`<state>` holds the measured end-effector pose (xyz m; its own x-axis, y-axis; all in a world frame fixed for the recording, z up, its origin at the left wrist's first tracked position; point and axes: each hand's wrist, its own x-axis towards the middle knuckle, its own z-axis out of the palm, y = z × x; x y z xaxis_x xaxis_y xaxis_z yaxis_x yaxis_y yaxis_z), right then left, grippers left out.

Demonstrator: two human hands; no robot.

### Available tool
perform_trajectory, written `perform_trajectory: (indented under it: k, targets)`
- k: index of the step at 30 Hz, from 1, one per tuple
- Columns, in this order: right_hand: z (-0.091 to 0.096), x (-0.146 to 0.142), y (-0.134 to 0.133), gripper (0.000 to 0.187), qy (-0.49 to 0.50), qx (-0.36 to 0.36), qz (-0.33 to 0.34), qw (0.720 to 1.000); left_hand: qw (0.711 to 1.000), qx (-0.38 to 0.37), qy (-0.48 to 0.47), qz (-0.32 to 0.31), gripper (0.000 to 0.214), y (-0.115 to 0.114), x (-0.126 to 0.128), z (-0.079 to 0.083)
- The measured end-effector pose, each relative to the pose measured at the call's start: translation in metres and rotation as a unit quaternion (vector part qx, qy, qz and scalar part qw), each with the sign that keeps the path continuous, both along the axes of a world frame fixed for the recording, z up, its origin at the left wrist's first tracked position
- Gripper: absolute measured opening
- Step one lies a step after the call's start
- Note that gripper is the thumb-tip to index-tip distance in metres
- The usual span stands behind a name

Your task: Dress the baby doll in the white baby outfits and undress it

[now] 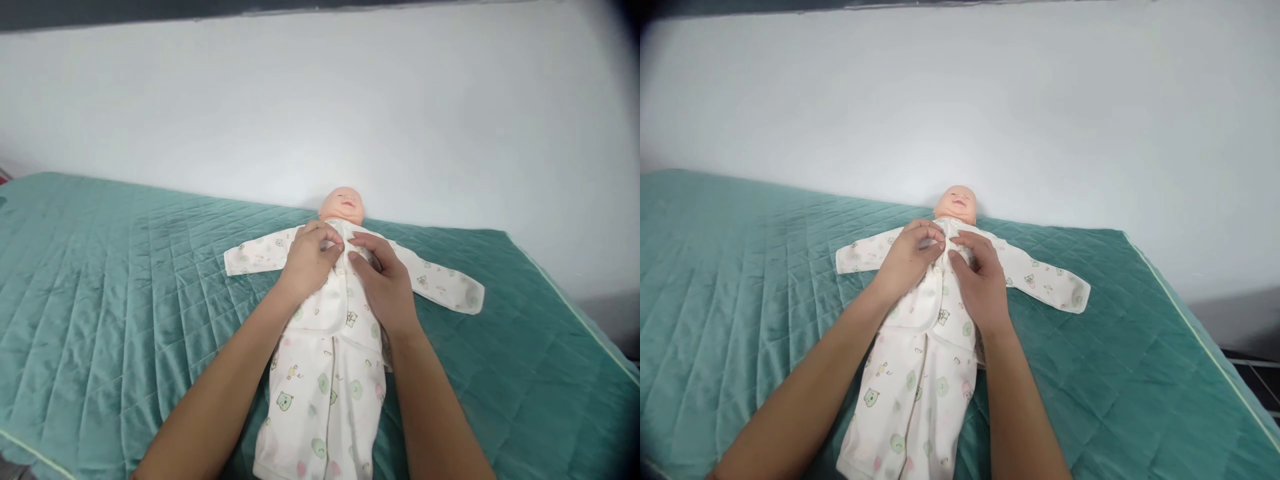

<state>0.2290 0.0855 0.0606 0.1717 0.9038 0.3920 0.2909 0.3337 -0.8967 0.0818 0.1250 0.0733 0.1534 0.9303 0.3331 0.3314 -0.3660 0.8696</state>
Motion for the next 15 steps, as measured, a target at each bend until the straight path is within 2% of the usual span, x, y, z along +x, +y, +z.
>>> perform_trajectory:
  k: [9, 15]
  targets:
    - [0.0059, 0.0006, -0.0003, 0.024, 0.015, -0.074, 0.003, 0.997, 0.997, 0.059, 0.017, -0.053, 0.013, 0.0019, -0.0016, -0.0012]
    - [0.0028, 0.0017, 0.0009, 0.023, 0.027, -0.076, 0.001, 0.997, 0.997, 0.039, -0.013, -0.059, 0.011, 0.0012, -0.0023, -0.0011]
